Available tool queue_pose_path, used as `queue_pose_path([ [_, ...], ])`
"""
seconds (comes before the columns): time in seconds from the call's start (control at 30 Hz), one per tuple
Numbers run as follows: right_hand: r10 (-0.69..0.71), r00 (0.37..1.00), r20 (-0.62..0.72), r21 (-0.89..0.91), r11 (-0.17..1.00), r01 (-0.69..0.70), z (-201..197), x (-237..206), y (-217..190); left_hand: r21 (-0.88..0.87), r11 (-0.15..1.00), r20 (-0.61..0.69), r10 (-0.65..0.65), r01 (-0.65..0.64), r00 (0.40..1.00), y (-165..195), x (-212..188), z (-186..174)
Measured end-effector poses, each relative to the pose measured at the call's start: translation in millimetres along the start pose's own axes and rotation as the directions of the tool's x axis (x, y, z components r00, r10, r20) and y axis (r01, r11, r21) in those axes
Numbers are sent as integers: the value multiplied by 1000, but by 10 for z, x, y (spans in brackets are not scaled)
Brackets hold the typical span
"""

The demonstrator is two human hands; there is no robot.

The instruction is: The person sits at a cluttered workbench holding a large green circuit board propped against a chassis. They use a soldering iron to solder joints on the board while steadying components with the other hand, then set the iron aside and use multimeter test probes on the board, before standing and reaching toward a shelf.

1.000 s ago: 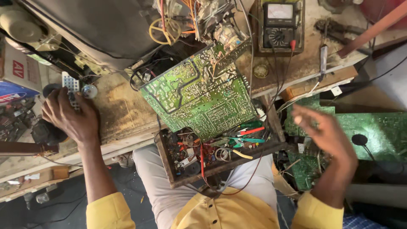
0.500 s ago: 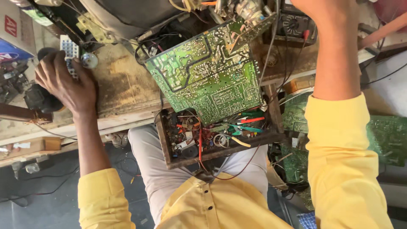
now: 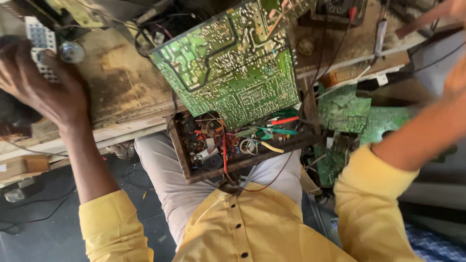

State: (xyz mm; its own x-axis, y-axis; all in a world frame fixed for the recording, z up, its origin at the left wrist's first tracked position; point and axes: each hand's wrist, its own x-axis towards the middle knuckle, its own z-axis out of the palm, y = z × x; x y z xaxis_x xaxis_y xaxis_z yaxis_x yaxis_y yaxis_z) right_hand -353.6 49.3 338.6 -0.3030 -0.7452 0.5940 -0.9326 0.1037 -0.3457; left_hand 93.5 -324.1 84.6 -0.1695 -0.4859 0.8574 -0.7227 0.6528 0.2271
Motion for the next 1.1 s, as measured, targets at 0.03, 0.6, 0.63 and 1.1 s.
queue_pose_path([
  [0.03, 15, 1000, 28, 33, 999, -16, -93, -189, -45, 26, 999, -21, 28, -27, 999, 2, -45, -8],
  [0.6, 438, 532, 725, 594, -7, -804, 1844, -2092, -113, -410, 905, 188, 207, -115, 960, 2173, 581, -518],
  [0.63, 424, 562, 710, 630, -28, -776, 1902, -2095, -91, -391, 914, 251, 222, -111, 942, 2342, 629, -525],
  [1.1, 356, 632, 688, 726, -342, -597, 2023, -1935, -42, -278, 949, 374, 248, -147, 894, 3062, 840, 14],
])
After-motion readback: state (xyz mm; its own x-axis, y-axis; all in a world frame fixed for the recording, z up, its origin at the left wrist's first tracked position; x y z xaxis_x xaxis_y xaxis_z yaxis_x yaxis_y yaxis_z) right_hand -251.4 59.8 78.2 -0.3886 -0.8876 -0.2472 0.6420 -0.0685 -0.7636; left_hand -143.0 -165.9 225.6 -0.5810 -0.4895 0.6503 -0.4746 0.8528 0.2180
